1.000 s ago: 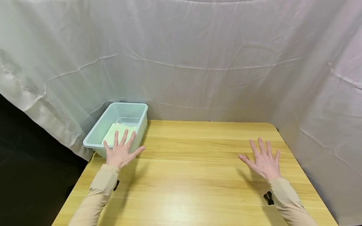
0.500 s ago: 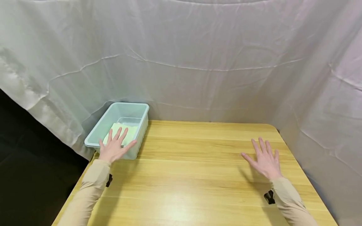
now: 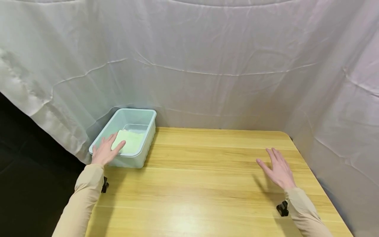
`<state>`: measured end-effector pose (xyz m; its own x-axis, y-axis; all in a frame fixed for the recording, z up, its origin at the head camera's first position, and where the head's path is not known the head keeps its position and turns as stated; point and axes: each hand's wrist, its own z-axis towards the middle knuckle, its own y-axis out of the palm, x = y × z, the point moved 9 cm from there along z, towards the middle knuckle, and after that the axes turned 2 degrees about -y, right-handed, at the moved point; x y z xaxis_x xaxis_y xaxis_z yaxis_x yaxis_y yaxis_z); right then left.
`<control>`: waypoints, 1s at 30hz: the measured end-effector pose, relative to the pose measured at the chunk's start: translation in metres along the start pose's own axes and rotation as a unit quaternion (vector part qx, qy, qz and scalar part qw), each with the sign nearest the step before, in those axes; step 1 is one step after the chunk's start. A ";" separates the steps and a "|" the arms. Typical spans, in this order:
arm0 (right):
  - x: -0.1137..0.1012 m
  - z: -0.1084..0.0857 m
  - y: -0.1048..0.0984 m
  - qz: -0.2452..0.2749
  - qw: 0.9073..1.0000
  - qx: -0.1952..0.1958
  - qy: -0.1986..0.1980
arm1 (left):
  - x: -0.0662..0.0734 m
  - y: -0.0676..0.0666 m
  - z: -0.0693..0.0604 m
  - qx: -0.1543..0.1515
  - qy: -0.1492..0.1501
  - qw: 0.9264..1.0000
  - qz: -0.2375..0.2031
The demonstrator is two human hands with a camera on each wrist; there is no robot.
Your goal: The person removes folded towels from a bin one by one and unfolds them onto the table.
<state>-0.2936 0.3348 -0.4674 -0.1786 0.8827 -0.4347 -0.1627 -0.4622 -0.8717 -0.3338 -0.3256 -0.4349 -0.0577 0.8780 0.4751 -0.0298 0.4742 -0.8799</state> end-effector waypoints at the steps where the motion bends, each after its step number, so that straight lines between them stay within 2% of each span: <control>1: 0.000 0.000 0.000 0.000 1.000 0.001 -0.001 | -0.003 -0.002 0.000 0.003 0.000 1.000 -0.003; 10: 0.001 -0.002 0.003 0.002 1.000 0.001 0.005 | -0.023 -0.017 -0.001 0.029 -0.018 0.999 -0.022; 17: 0.001 -0.003 0.003 0.006 1.000 0.000 0.002 | -0.043 -0.020 -0.005 0.022 -0.056 0.997 -0.040; 20: 0.001 -0.003 0.003 0.008 1.000 -0.003 0.002 | -0.044 -0.021 -0.005 0.031 -0.057 0.997 -0.040; 25: 0.001 -0.003 0.005 0.009 1.000 -0.007 -0.001 | -0.041 -0.025 -0.006 0.056 -0.036 0.997 -0.041; 30: 0.003 -0.004 0.006 0.010 1.000 -0.006 -0.001 | -0.042 -0.024 -0.007 0.053 -0.037 0.996 -0.053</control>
<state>-0.2912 0.3351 -0.4747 -0.1836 0.8729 -0.4519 -0.1481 -0.4791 -0.8652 -0.3240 -0.3729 -0.4338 -0.1211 0.8140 0.5680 -0.1450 0.5516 -0.8214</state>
